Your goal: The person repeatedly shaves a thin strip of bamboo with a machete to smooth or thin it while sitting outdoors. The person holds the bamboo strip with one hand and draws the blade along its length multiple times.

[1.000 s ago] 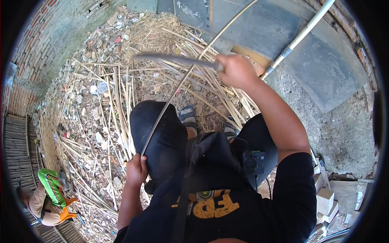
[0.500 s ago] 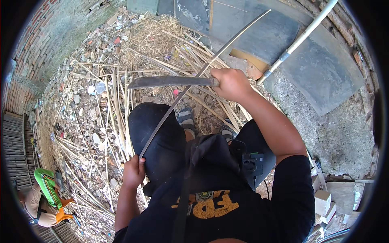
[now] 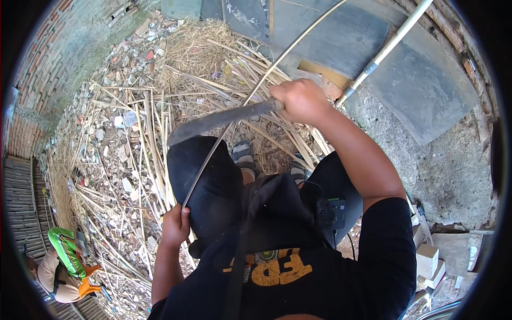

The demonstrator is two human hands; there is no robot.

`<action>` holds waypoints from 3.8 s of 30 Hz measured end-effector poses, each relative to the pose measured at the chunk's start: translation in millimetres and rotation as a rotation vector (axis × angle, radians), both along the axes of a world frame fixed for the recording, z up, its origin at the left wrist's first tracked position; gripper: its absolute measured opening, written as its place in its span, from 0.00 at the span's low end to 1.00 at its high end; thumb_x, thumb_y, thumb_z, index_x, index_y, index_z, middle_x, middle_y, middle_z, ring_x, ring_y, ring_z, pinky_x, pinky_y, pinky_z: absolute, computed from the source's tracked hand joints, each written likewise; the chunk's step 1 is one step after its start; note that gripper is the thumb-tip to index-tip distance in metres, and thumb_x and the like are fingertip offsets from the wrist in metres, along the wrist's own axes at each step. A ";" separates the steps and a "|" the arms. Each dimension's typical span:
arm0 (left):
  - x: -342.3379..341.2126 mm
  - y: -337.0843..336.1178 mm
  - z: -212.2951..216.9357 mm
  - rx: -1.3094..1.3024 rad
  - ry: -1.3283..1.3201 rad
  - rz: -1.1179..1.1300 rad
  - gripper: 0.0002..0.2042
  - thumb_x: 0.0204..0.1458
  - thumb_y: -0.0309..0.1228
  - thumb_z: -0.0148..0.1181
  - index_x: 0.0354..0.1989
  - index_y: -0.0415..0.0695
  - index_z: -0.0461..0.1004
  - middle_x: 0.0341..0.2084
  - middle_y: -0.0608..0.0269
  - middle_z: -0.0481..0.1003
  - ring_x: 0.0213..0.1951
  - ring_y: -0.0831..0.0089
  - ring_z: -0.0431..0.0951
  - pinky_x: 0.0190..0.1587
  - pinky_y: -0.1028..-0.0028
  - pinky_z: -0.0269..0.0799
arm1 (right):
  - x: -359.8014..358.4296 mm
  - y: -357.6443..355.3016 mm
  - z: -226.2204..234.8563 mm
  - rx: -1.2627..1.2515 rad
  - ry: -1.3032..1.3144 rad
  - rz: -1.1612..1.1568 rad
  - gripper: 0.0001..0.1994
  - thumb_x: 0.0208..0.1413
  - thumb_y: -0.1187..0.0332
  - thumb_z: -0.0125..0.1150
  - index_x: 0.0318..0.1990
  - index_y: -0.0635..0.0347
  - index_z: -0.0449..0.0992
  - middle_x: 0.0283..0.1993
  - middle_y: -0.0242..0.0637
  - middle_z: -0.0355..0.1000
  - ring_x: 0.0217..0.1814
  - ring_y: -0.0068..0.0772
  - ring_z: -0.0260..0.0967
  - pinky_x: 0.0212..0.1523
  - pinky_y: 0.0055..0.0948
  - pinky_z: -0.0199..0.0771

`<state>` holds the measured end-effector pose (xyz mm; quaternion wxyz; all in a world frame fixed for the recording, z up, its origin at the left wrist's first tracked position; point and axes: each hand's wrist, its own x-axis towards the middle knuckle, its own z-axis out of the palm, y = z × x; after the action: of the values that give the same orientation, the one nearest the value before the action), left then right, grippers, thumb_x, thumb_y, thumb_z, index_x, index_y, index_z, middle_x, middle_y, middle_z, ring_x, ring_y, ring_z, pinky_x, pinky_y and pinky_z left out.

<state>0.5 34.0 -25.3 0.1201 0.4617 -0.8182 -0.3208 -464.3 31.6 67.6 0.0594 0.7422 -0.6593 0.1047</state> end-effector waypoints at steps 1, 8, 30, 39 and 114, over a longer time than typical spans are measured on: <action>0.8 -0.9 -2.1 -0.007 -0.003 -0.004 0.20 0.68 0.39 0.49 0.25 0.37 0.65 0.15 0.42 0.68 0.21 0.40 0.71 0.25 0.55 0.64 | -10.6 -6.7 -2.5 0.012 -0.085 -0.014 0.09 0.46 0.68 0.64 0.37 0.50 0.76 0.33 0.39 0.79 0.37 0.48 0.79 0.38 0.49 0.78; 15.5 -0.6 -12.0 0.204 0.270 0.040 0.25 0.71 0.44 0.39 0.23 0.38 0.62 0.12 0.63 0.60 0.18 0.72 0.60 0.24 0.65 0.56 | -24.9 0.2 -14.1 -0.178 -0.340 -0.118 0.15 0.43 0.70 0.68 0.41 0.56 0.77 0.31 0.49 0.75 0.37 0.55 0.76 0.38 0.48 0.75; -23.3 -8.2 16.6 -0.246 0.086 0.085 0.09 0.64 0.27 0.47 0.34 0.36 0.71 0.20 0.46 0.72 0.23 0.47 0.74 0.27 0.57 0.66 | -36.4 12.2 -23.5 -0.210 -0.458 -0.192 0.14 0.43 0.69 0.70 0.40 0.58 0.78 0.34 0.50 0.77 0.38 0.54 0.77 0.39 0.44 0.76; -52.0 -19.7 33.9 -0.436 0.043 0.027 0.07 0.64 0.27 0.50 0.39 0.36 0.72 0.25 0.42 0.75 0.27 0.41 0.76 0.29 0.53 0.70 | -42.7 13.7 -28.0 -0.221 -0.467 -0.198 0.16 0.42 0.69 0.70 0.41 0.58 0.79 0.35 0.50 0.78 0.39 0.54 0.77 0.39 0.44 0.77; -30.9 -16.2 2.7 -0.358 -0.039 0.167 0.19 0.69 0.36 0.43 0.26 0.39 0.69 0.19 0.45 0.71 0.24 0.41 0.72 0.27 0.51 0.64 | 9.0 -1.4 -26.8 0.130 -0.322 -0.167 0.10 0.45 0.66 0.66 0.37 0.53 0.78 0.30 0.43 0.77 0.35 0.51 0.78 0.38 0.48 0.77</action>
<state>-30.4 17.8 -22.6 0.2104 0.5053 -0.8233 -0.1503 -455.4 30.2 40.8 -0.0864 0.6608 -0.7250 0.1743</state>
